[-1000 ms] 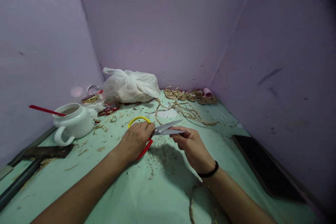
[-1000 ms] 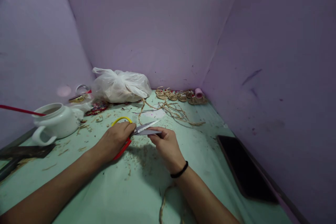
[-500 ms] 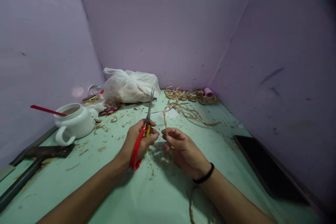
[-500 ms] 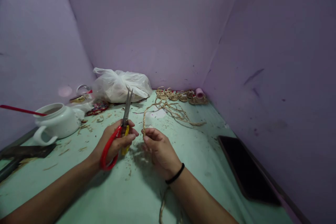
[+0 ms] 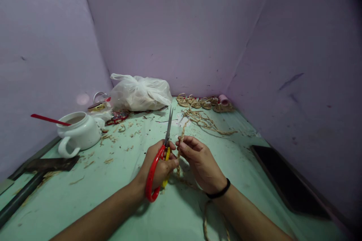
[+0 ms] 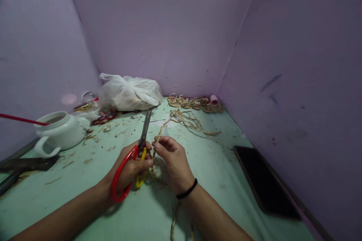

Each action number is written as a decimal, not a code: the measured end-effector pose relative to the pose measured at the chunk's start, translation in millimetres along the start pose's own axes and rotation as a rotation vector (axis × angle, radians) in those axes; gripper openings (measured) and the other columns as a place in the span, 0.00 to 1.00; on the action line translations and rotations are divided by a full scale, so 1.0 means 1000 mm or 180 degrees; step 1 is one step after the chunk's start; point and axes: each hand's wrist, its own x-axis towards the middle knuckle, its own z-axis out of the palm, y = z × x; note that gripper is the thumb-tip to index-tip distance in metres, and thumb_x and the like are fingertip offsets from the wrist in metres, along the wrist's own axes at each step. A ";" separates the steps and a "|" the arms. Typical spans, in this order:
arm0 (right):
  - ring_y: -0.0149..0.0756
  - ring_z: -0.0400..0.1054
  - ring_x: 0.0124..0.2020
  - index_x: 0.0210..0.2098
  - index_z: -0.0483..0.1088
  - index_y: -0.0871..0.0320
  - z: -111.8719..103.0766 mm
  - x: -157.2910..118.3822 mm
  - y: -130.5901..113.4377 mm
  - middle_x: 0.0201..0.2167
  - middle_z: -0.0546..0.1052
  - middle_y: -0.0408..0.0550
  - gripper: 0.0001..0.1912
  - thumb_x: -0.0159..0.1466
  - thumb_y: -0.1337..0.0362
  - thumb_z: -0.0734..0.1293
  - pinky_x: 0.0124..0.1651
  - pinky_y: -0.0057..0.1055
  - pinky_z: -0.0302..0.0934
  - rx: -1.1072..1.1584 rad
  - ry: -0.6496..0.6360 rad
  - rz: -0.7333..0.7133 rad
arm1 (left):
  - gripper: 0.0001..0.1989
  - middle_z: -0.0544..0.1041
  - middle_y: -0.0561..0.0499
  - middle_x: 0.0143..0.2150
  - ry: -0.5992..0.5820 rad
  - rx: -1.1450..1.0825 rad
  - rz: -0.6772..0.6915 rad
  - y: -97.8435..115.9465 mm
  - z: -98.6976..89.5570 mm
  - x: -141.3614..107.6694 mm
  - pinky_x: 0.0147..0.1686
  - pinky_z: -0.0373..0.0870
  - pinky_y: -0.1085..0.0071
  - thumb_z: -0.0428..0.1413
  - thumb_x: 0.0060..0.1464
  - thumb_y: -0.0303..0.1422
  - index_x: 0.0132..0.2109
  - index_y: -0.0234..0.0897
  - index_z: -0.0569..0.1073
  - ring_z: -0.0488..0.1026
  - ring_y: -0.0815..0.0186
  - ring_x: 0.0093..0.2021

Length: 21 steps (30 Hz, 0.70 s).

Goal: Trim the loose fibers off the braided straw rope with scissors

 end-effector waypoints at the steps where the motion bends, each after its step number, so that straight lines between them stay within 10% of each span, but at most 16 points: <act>1: 0.29 0.66 0.30 0.30 0.71 0.58 -0.001 0.000 -0.001 0.28 0.74 0.43 0.12 0.45 0.65 0.73 0.36 0.27 0.58 -0.0039 0.0060 -0.0024 | 0.14 0.65 0.61 0.20 -0.0001 0.0007 -0.0008 -0.001 0.000 0.000 0.17 0.56 0.79 0.55 0.37 0.25 0.34 0.38 0.61 0.59 0.76 0.18; 21: 0.33 0.69 0.32 0.34 0.72 0.58 -0.001 0.000 -0.008 0.29 0.76 0.45 0.18 0.43 0.66 0.73 0.39 0.32 0.61 -0.0121 0.0058 -0.0076 | 0.13 0.63 0.61 0.19 -0.0027 0.0073 -0.0008 -0.002 0.000 -0.001 0.17 0.54 0.79 0.54 0.38 0.24 0.34 0.38 0.60 0.58 0.76 0.17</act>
